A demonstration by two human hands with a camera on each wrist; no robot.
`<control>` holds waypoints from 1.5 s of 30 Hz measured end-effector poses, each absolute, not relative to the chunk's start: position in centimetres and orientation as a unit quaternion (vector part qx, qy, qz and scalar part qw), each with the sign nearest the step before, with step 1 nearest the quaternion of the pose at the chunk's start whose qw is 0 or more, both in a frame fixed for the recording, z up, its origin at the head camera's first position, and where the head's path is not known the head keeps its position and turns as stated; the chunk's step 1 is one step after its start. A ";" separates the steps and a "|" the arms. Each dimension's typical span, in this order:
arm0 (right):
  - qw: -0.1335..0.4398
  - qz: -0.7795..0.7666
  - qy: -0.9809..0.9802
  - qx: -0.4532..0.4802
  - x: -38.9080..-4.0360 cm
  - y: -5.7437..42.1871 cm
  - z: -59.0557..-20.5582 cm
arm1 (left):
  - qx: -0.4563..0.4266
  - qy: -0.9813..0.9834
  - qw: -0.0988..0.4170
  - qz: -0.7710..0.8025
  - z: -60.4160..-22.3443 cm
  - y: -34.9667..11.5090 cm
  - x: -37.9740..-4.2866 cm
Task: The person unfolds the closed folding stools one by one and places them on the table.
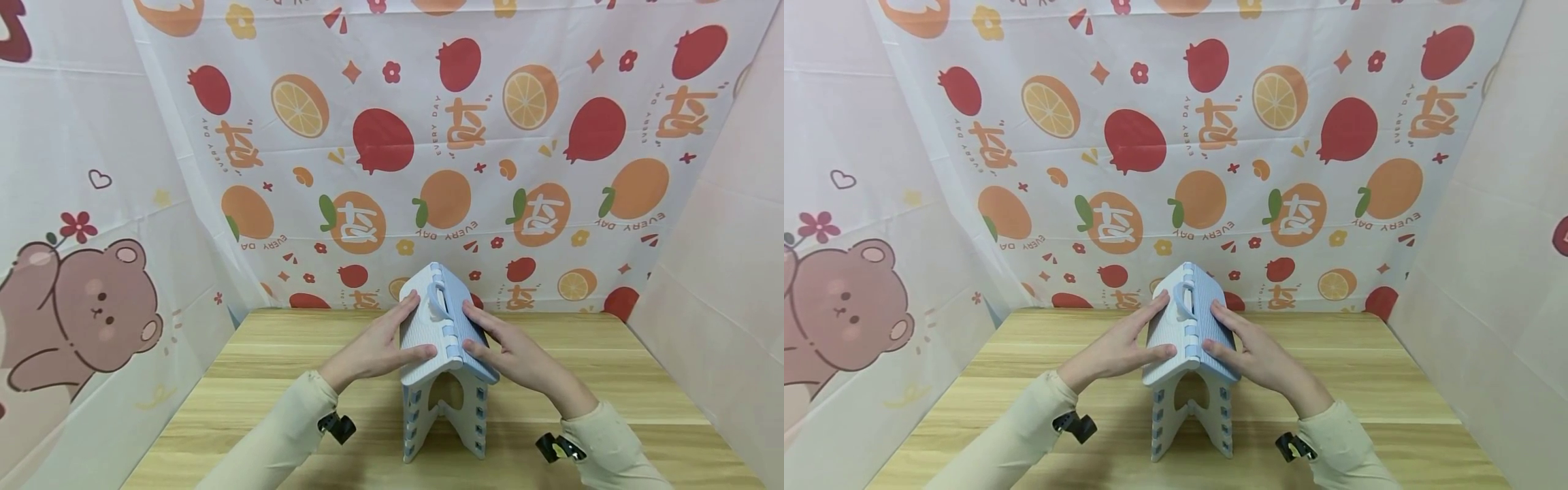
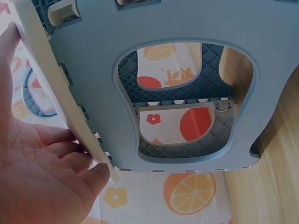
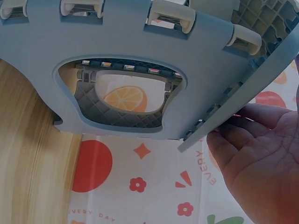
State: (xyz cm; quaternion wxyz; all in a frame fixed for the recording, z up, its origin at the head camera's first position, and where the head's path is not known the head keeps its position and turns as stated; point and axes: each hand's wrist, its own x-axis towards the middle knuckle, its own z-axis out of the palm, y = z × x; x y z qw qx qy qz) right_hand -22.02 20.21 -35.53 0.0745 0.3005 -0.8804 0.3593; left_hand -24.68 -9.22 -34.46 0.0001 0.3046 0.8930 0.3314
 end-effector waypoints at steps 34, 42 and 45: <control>0.053 0.351 -0.896 0.265 -22.2 20.6 -35.5 | 0.297 0.891 0.001 0.343 -34.4 -9.0 -25.2; 0.057 0.321 -0.912 0.249 -22.0 19.8 -34.8 | 0.279 0.906 -0.032 0.317 -34.2 -8.7 -25.0; 0.061 0.318 -0.913 0.248 -22.0 19.8 -34.7 | 0.274 0.909 -0.037 0.313 -34.1 -8.7 -24.9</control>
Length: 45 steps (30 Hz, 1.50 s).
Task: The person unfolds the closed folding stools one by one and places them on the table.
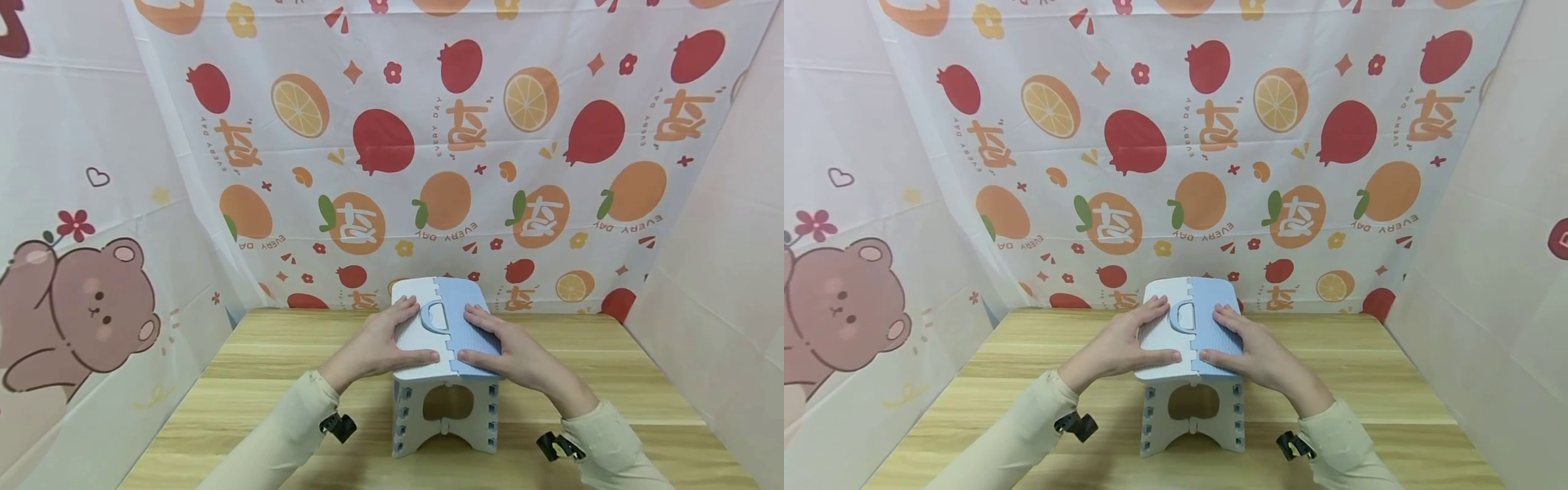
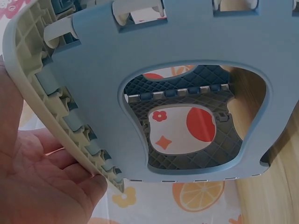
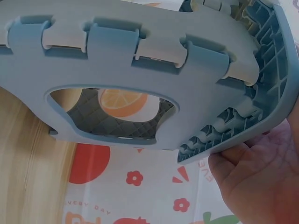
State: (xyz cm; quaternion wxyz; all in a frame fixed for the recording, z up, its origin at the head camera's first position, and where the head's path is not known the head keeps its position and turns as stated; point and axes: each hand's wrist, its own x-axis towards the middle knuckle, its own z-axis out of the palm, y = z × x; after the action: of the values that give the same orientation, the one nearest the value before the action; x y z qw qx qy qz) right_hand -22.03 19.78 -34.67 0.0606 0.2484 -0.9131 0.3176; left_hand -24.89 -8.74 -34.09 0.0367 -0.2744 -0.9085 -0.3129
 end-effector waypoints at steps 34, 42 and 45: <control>0.065 0.310 -0.915 0.248 -21.9 20.0 -34.7 | -0.274 -0.910 0.047 -0.307 -33.8 -8.7 -24.2; 0.071 0.308 -0.914 0.254 -21.7 20.2 -34.8 | -0.286 -0.906 0.045 -0.309 -34.0 -8.9 -24.1; 0.088 0.311 -0.912 0.252 -21.3 20.5 -34.9 | -0.285 -0.898 0.049 -0.332 -34.1 -9.3 -24.0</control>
State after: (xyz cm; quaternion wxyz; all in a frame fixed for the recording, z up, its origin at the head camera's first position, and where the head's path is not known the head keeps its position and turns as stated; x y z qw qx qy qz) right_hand -21.29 20.55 -34.90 0.0876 0.2520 -0.9121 0.3114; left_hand -24.04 -9.32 -34.13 0.0491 -0.2850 -0.8978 -0.3321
